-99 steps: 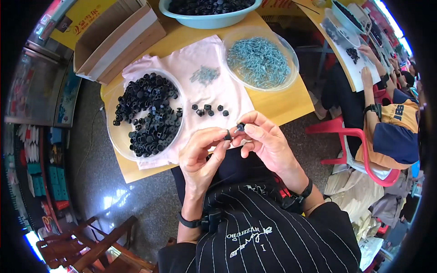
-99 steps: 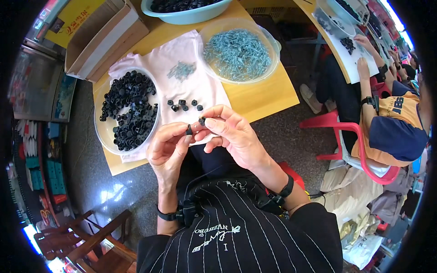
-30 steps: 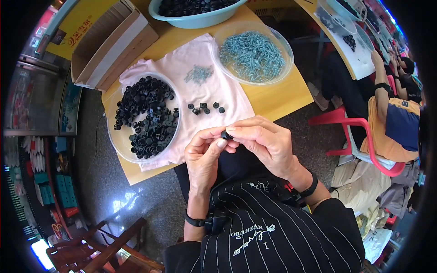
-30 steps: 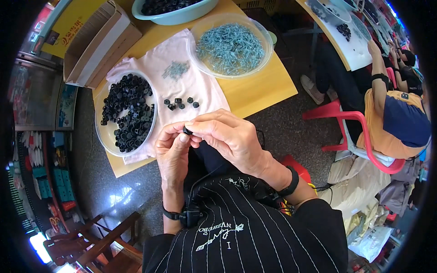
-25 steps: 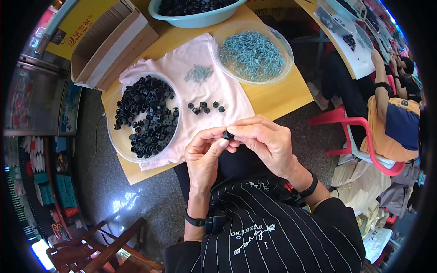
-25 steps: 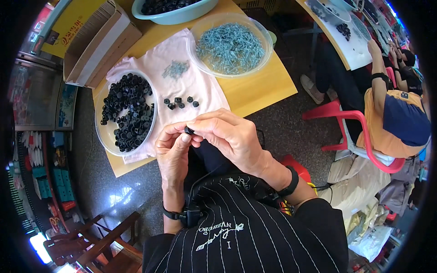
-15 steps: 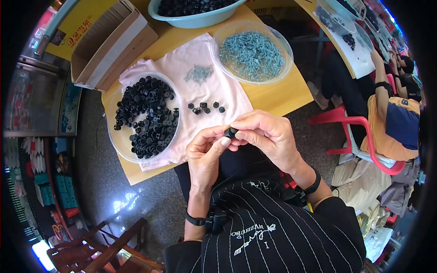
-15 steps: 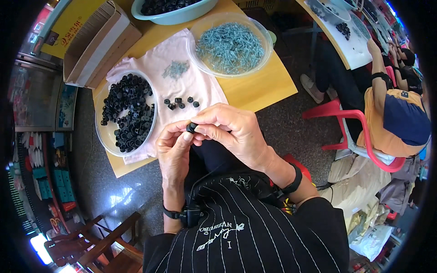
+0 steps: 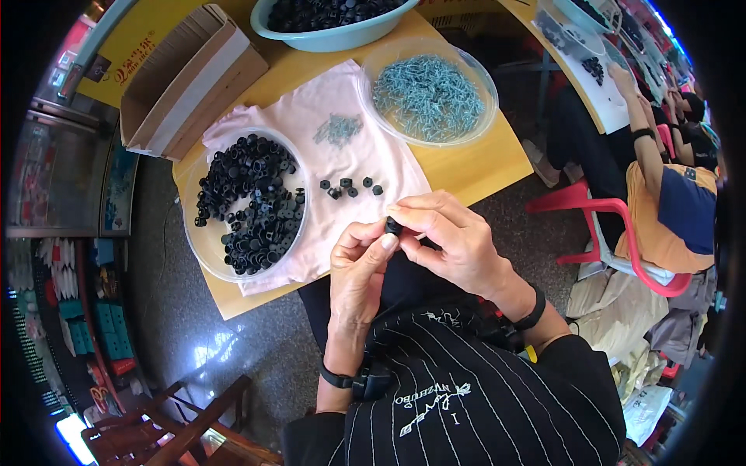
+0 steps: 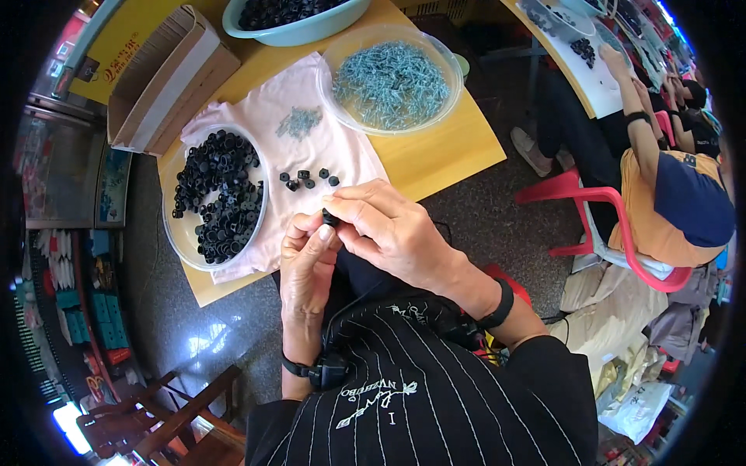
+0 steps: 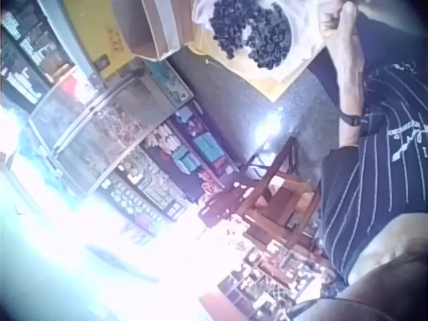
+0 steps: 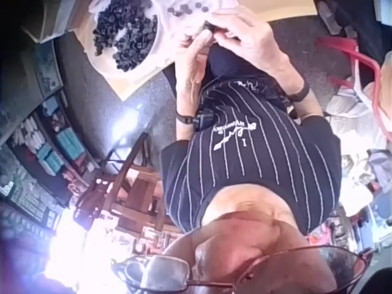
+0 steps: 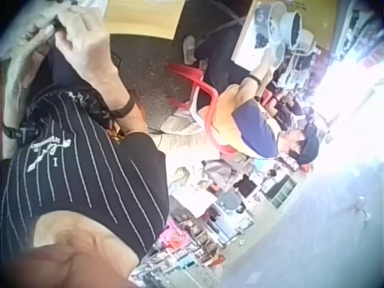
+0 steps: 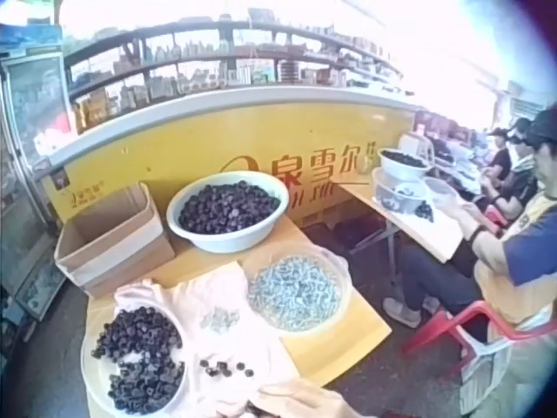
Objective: Assembling small blue plastic pieces into black plastic housings at a manufacturing workstation.
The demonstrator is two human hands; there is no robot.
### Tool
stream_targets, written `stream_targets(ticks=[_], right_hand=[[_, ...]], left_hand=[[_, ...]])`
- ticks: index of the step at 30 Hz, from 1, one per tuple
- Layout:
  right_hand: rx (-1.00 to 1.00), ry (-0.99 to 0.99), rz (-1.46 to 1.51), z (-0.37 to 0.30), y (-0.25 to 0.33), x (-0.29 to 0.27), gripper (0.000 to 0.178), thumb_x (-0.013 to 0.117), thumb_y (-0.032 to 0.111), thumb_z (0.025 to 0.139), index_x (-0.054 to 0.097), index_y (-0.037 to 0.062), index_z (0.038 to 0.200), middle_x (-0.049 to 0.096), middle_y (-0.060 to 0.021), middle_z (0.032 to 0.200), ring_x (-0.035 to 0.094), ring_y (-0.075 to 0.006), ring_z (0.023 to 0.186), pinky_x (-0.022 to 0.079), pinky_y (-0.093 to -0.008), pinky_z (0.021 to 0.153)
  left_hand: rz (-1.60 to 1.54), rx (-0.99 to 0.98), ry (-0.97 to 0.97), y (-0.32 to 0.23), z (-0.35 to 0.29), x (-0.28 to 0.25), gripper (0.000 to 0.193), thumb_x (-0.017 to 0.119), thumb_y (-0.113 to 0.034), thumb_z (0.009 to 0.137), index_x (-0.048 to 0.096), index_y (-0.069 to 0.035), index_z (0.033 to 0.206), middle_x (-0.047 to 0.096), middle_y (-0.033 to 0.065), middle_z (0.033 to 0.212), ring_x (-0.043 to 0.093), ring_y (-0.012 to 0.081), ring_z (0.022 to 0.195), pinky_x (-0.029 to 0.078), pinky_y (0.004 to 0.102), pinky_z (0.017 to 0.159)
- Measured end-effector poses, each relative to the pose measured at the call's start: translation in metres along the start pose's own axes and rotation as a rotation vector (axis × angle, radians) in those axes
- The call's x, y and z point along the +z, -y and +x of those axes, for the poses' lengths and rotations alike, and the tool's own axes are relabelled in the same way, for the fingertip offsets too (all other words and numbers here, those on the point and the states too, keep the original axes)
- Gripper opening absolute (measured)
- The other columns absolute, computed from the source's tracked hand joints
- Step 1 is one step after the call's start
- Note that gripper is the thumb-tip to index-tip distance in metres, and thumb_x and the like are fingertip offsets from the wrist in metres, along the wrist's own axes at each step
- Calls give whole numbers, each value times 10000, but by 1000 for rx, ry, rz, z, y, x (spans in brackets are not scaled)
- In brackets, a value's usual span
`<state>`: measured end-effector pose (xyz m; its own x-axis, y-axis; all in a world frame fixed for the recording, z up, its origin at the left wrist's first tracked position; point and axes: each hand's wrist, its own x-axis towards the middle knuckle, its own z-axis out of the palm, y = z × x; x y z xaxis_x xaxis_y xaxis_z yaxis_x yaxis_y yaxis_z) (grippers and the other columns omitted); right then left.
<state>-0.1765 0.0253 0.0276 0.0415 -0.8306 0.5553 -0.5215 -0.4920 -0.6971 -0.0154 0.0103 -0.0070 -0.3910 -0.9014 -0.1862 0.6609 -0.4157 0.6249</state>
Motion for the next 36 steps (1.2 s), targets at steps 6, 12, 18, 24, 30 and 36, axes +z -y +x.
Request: stream_targets(ticks=[6,12,18,24,30,36], right_hand=[[-96,-41,-45,-2,-5,5,312,750,-31,701,681,-5,1004,667,-111,1003,662,-249,896,552,-317,770],[-123,-82,-76,-5,-9,8,315,748,-31,695,677,-27,1002,664,-121,1002,662,-256,883,548,-313,753],[-99,-58,-54,-6,-13,5,309,744,-32,711,670,-24,1011,661,-126,993,660,-261,881,551,-322,752],[-31,3,-29,1,-7,-3,299,718,-45,747,655,-10,1037,660,-124,1006,662,-256,886,558,-322,739],[124,138,189,4,-9,-15,217,634,-26,864,657,-44,1080,671,-167,1056,683,-188,852,564,-271,726],[122,156,231,8,-10,-20,178,678,12,845,668,-22,1019,689,-138,1020,675,-249,894,555,-309,751]], left_hand=[[-20,24,-28,4,-2,3,139,685,33,853,668,-26,978,695,103,1036,657,146,939,536,299,866],[15,47,-79,9,-2,4,153,682,32,858,676,-19,1003,693,96,1032,654,140,933,534,295,864],[57,46,-103,9,-1,9,160,679,32,863,668,-8,1017,689,84,1023,650,134,930,531,286,859],[133,115,-86,9,1,8,163,679,39,862,665,-4,1019,686,91,1033,649,141,940,532,292,869],[201,190,-50,6,0,10,191,684,67,844,667,13,1027,674,111,1048,653,164,965,536,310,907],[257,222,-33,2,-1,8,204,683,93,828,671,24,1020,663,123,1067,657,180,965,547,321,912]])
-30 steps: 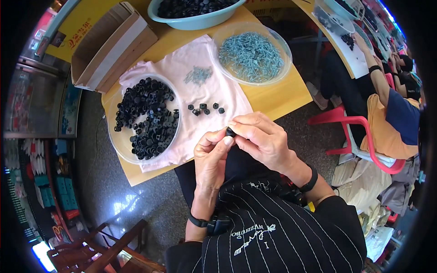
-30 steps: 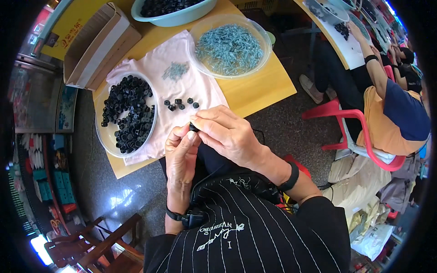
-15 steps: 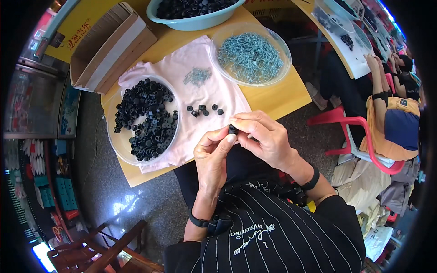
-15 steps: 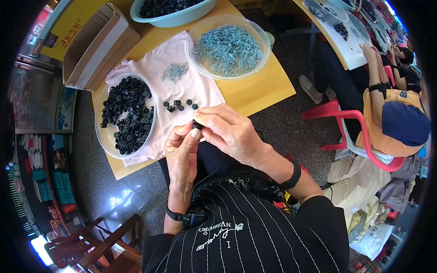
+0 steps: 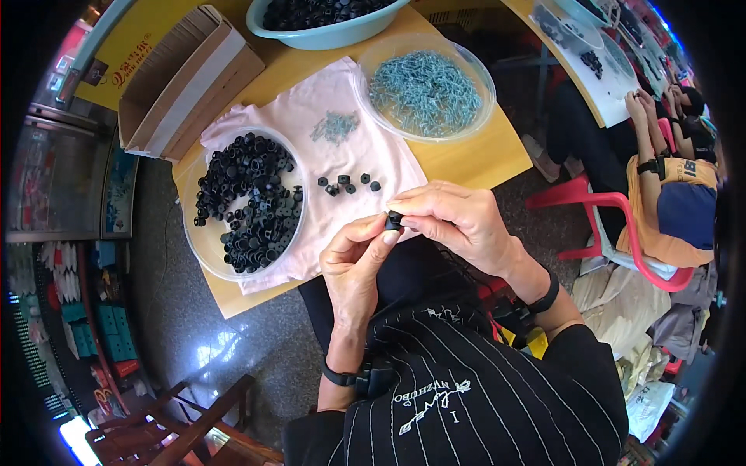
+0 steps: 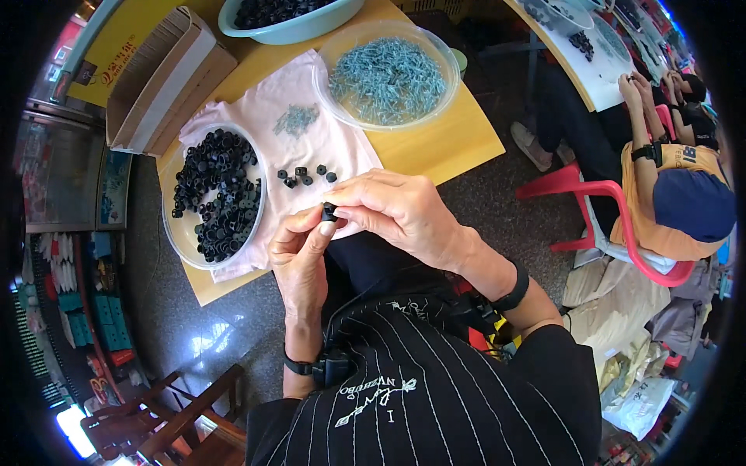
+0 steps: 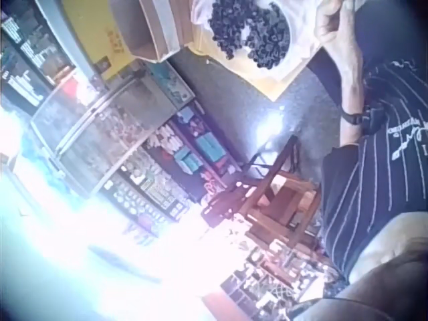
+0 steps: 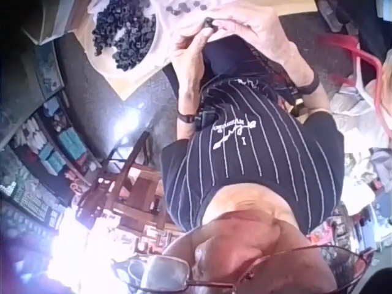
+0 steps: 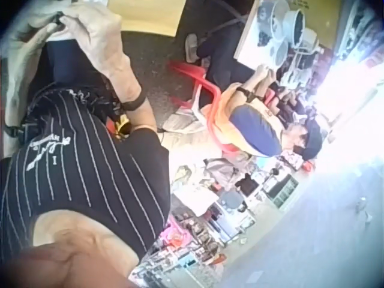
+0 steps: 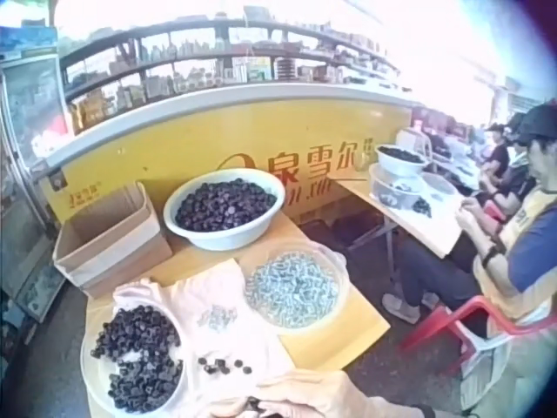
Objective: Assembling small blue plastic pieces into black plastic housings at a manufacturing workstation.
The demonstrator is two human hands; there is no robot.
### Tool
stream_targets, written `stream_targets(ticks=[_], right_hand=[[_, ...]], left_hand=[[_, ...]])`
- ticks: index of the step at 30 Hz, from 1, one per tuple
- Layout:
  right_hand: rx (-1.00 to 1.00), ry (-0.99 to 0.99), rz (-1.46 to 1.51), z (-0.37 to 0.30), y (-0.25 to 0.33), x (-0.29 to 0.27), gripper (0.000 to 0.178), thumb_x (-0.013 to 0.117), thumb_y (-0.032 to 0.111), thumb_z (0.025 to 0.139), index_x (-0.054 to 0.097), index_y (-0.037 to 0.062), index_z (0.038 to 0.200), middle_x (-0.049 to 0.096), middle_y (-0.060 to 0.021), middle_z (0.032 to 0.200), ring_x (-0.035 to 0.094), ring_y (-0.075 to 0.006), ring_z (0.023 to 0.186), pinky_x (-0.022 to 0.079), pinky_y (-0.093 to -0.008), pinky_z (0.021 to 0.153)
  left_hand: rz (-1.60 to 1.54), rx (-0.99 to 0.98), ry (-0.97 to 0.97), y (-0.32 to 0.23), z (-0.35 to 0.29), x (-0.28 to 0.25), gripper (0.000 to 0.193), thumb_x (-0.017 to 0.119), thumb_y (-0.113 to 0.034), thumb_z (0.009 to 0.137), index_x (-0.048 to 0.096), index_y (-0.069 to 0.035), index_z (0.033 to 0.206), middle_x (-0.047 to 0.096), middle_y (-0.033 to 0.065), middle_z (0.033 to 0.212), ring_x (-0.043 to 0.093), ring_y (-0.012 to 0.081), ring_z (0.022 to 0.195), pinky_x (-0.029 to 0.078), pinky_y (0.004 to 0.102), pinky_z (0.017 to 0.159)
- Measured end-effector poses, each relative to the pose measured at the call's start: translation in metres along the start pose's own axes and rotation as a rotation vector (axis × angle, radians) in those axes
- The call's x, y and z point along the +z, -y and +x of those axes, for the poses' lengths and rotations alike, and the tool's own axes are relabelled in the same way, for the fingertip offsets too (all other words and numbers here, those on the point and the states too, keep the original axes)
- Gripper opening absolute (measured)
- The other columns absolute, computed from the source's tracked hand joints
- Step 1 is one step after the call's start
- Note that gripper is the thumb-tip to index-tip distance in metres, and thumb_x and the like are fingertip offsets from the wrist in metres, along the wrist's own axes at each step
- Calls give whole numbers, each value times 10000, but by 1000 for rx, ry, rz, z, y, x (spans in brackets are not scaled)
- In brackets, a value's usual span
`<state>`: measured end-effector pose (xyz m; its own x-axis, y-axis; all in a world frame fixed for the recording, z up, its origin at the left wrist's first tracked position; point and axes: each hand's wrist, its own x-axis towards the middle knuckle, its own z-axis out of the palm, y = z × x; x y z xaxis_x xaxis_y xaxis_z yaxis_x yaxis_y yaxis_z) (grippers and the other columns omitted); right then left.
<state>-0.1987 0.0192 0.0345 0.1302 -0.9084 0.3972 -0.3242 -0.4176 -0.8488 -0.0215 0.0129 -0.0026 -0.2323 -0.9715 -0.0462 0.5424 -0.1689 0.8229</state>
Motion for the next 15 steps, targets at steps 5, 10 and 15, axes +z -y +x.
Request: stream_targets(ticks=[5,10,15], right_hand=[[-91,-66,-129,-7,2,5,193,699,-10,811,668,-18,1002,689,-134,1011,674,-256,903,556,-314,762],[-64,-114,-117,-13,2,8,217,706,-33,787,666,-15,1000,687,-132,995,674,-263,910,555,-322,772],[-176,-152,-242,-15,-1,11,224,700,-51,781,663,-21,1000,681,-144,996,677,-272,900,559,-325,760]], left_hand=[[-29,4,35,1,0,2,202,681,98,827,669,24,1014,663,123,1066,656,180,964,551,328,910],[-42,-19,50,3,0,1,210,685,96,823,661,22,1017,662,122,1062,655,186,967,552,334,910],[9,11,45,3,-1,2,191,682,105,823,666,22,994,661,126,1068,642,167,973,541,301,894]])
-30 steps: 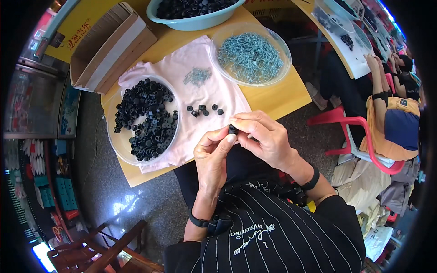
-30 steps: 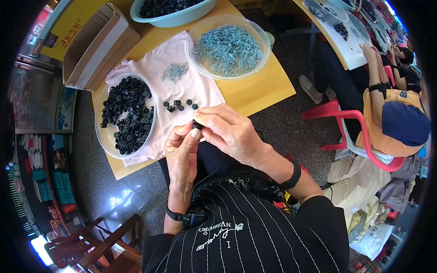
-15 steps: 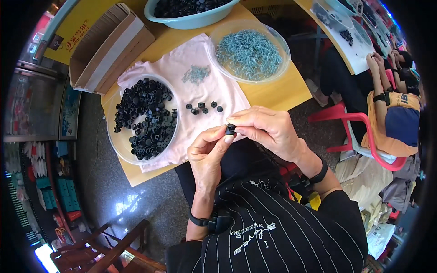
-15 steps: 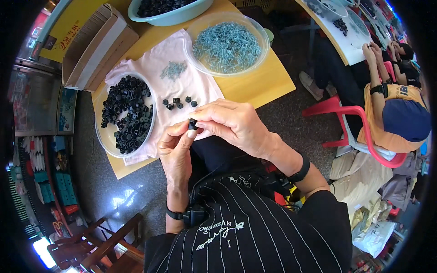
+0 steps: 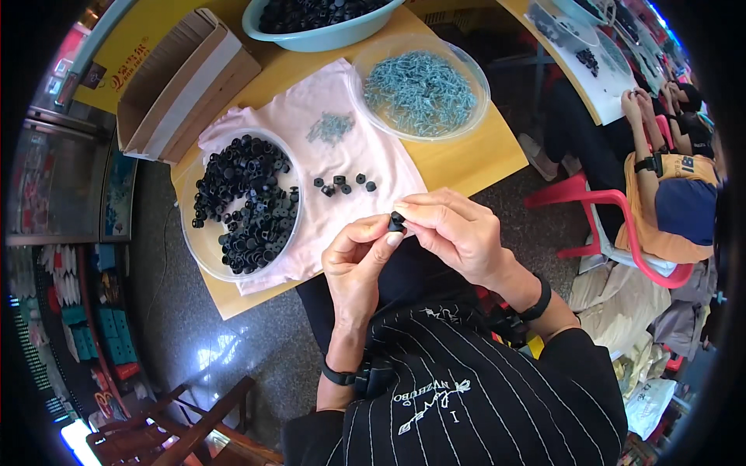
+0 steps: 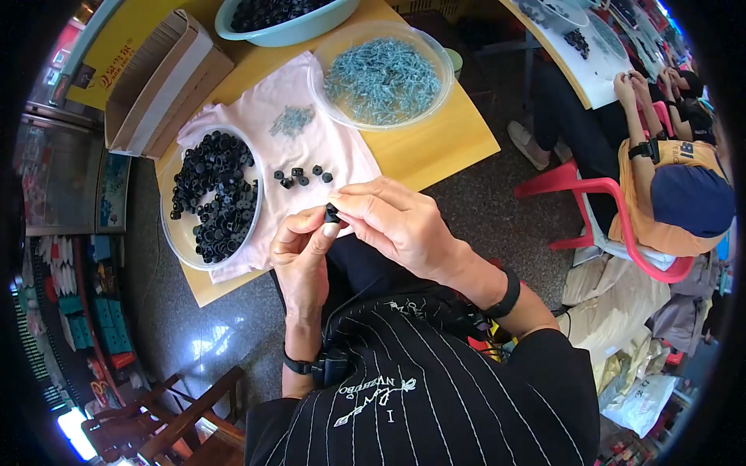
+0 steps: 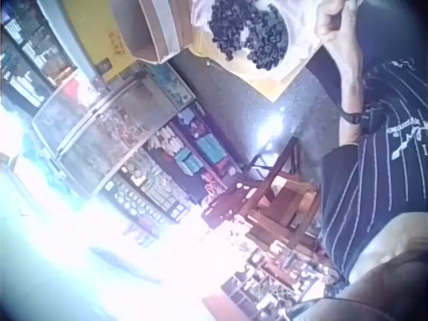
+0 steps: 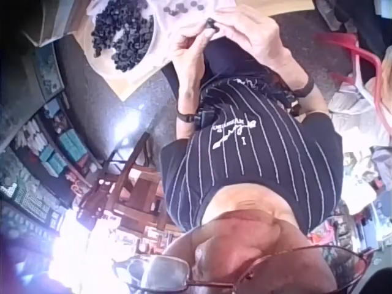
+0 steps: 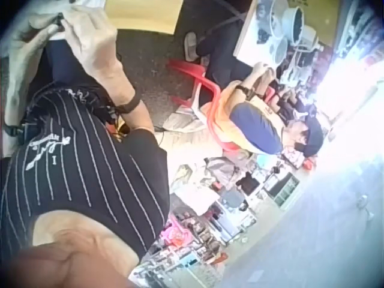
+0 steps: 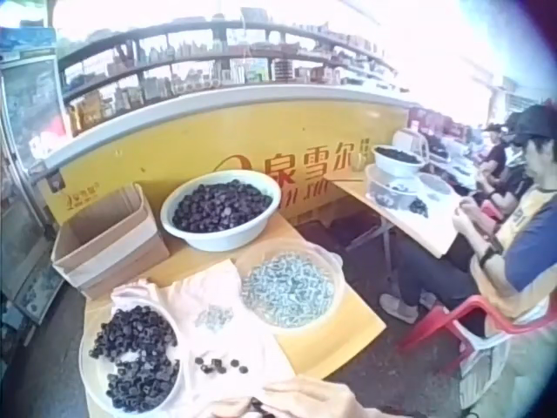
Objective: Assembling small blue plastic pieces into black plastic housings at a manufacturing workstation.
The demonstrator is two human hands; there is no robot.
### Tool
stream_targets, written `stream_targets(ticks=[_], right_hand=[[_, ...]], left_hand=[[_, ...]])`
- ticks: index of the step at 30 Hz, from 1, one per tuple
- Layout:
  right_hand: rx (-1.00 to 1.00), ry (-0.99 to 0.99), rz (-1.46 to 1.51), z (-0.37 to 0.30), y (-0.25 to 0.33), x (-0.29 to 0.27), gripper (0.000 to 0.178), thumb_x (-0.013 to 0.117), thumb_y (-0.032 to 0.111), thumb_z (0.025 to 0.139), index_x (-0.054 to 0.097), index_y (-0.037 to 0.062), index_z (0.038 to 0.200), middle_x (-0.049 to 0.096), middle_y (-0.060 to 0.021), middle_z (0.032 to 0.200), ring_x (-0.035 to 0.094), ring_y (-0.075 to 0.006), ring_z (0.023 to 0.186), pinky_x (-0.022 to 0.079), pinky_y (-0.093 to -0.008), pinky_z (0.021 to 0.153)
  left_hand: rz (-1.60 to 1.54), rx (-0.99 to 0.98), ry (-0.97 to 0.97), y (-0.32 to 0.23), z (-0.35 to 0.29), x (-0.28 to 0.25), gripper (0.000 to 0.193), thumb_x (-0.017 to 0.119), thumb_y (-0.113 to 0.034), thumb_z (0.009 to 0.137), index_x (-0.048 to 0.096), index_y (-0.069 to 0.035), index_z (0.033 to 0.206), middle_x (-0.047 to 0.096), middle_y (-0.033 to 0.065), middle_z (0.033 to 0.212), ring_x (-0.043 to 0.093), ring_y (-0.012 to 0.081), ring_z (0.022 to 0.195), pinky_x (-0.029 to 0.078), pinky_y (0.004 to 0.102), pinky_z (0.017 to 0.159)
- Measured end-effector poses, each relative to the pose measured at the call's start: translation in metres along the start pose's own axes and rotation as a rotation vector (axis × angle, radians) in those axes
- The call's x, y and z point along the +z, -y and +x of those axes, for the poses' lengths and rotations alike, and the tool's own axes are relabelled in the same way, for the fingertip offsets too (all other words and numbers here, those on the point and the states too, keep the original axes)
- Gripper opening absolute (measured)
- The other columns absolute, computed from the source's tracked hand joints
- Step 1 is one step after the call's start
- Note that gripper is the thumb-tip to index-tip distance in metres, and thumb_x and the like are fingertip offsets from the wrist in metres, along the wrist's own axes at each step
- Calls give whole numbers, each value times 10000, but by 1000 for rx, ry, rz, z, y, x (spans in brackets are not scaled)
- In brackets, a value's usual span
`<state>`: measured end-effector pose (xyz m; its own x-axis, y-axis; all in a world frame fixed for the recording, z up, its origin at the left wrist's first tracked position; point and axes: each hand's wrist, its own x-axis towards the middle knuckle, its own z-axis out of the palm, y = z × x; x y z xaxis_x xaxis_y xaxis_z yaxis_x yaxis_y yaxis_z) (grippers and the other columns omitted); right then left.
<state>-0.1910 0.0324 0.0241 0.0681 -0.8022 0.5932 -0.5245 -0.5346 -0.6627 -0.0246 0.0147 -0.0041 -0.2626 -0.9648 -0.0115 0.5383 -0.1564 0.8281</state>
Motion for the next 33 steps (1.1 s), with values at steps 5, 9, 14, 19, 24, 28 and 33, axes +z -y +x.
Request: stream_targets(ticks=[5,9,14,19,24,28,33], right_hand=[[1,-29,26,0,1,3,224,700,-50,781,662,-26,1001,680,-155,992,679,-279,891,558,-323,747],[122,70,182,3,1,-7,176,676,-39,829,656,-38,1004,680,-147,992,686,-234,875,554,-303,730],[377,126,476,8,2,-16,138,651,7,887,652,-36,1019,667,-96,945,670,-134,833,539,-267,734],[265,201,369,12,6,-24,161,640,25,899,657,-26,1051,641,-80,942,653,-126,815,530,-248,719],[239,143,407,-3,15,-19,165,634,6,899,653,-38,1057,639,-86,967,652,-124,808,530,-235,714],[422,108,664,-11,21,-21,145,631,-23,896,646,-51,1037,638,-86,973,654,-118,802,536,-231,713],[378,109,596,-14,30,-23,134,633,-5,902,646,-45,1030,641,-86,965,663,-119,805,534,-222,703]], left_hand=[[146,53,18,-10,-3,4,163,671,114,832,672,27,970,655,138,1094,627,149,968,517,259,863],[225,108,62,-13,-2,0,164,662,118,836,675,39,979,657,150,1088,621,152,972,507,252,841],[357,177,113,-13,-2,-1,187,663,121,831,683,45,1000,664,152,1073,619,153,975,500,247,823],[372,212,128,-16,-5,3,206,672,122,822,690,38,1009,667,142,1078,619,157,971,497,248,830],[308,179,134,-18,-15,6,223,678,127,813,682,34,1016,662,146,1089,618,161,978,492,261,859],[253,154,172,-18,-19,7,213,676,128,814,672,28,1003,657,149,1103,619,160,974,495,264,853],[499,275,253,-25,-24,3,205,667,136,813,644,32,987,644,153,1086,615,178,988,498,284,881]])
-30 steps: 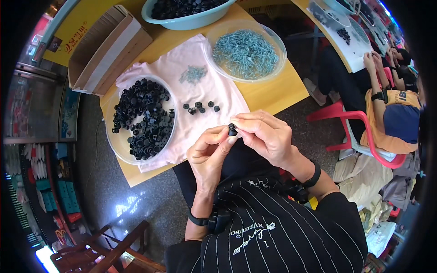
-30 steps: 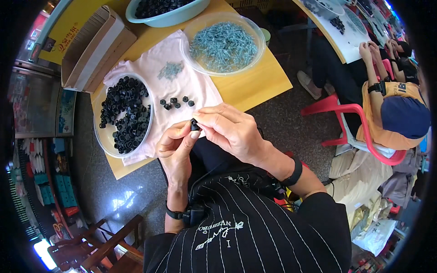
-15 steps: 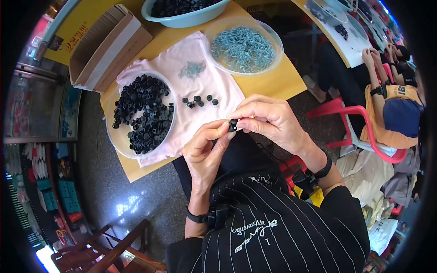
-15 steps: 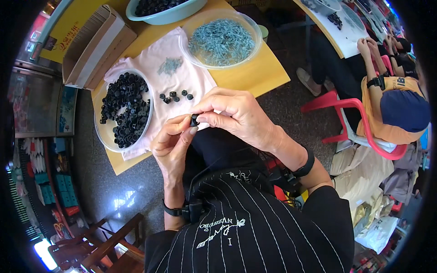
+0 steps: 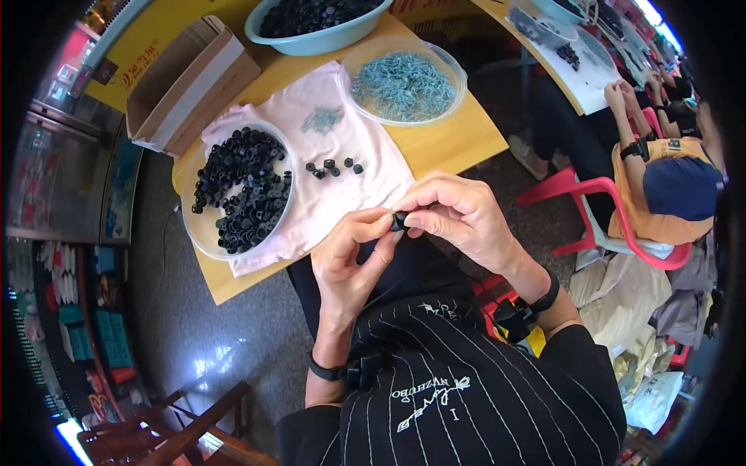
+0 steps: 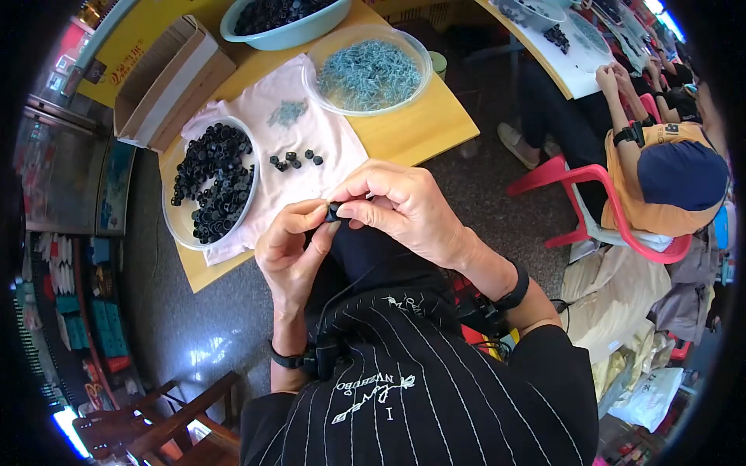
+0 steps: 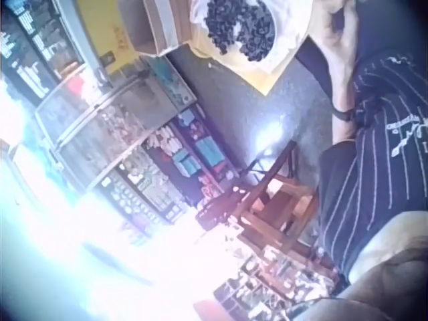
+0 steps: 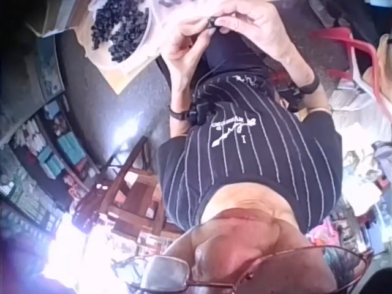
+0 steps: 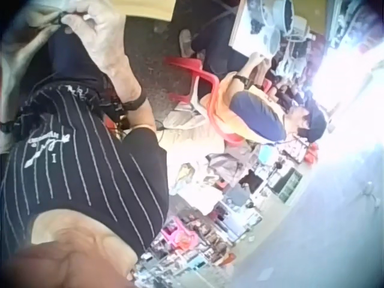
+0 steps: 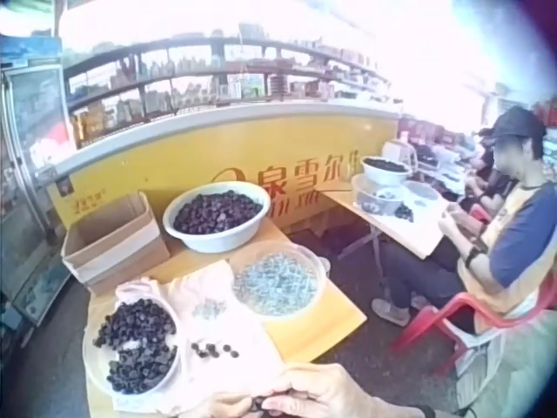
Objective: Assembling small blue plastic pieces into black plastic housings at a manufacturing workstation.
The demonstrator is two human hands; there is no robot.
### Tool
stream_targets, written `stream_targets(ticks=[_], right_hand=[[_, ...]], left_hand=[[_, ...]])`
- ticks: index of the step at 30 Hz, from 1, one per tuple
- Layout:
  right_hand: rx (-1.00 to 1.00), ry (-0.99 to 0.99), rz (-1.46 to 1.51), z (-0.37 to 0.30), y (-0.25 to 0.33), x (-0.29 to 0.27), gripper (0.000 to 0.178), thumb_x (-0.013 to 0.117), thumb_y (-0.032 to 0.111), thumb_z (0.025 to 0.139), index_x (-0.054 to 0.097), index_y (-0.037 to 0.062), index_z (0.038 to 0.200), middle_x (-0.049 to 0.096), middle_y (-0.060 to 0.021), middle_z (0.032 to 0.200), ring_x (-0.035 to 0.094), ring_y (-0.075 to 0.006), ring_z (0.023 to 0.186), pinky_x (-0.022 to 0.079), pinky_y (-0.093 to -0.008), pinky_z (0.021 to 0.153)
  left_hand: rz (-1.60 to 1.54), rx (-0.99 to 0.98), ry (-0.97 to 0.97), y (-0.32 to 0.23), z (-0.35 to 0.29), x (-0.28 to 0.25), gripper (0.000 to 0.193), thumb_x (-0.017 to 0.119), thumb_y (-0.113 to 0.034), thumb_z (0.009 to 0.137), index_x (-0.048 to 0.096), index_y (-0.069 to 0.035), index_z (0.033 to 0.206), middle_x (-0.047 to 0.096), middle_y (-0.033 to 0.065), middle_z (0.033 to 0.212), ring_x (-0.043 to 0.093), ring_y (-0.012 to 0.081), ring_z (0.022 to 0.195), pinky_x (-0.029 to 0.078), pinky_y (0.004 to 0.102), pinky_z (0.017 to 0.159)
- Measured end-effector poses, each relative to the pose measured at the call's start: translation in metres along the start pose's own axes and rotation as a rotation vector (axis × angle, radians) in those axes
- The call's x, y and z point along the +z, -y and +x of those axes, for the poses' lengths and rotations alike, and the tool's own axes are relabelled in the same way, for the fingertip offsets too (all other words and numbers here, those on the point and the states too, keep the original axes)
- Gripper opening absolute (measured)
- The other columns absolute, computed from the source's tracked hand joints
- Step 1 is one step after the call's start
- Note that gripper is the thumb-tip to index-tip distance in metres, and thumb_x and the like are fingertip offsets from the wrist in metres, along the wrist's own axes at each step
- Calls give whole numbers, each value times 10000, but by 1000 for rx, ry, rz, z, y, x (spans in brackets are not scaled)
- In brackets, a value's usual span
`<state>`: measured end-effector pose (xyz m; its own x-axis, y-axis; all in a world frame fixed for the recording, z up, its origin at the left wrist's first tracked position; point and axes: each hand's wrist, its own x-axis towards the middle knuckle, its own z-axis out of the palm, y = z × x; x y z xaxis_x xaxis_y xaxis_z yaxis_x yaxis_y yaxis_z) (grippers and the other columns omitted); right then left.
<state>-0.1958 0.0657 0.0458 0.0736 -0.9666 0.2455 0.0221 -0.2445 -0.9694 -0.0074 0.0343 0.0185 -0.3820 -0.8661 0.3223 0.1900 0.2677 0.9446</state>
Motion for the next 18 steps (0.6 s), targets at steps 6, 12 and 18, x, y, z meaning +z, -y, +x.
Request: stream_targets(ticks=[6,12,18], right_hand=[[212,23,278,-8,4,1,177,637,64,922,640,-49,1057,654,-92,1000,666,-128,828,540,-222,719],[244,-4,374,-7,5,7,191,630,63,927,638,-53,1078,655,-91,1032,661,-122,838,549,-225,744],[50,-27,-1,7,-2,1,159,636,-5,896,657,-47,1048,658,-93,1004,664,-127,835,548,-235,732]], left_hand=[[11,70,25,-6,-4,-2,171,669,133,810,653,30,945,670,160,1049,635,198,983,500,293,860],[-310,-49,9,7,-3,-6,207,674,134,809,655,25,983,662,159,1068,623,195,1011,488,297,893],[-364,-142,-28,17,5,-7,229,644,134,838,661,22,1037,648,139,1118,612,158,1019,493,269,896]])
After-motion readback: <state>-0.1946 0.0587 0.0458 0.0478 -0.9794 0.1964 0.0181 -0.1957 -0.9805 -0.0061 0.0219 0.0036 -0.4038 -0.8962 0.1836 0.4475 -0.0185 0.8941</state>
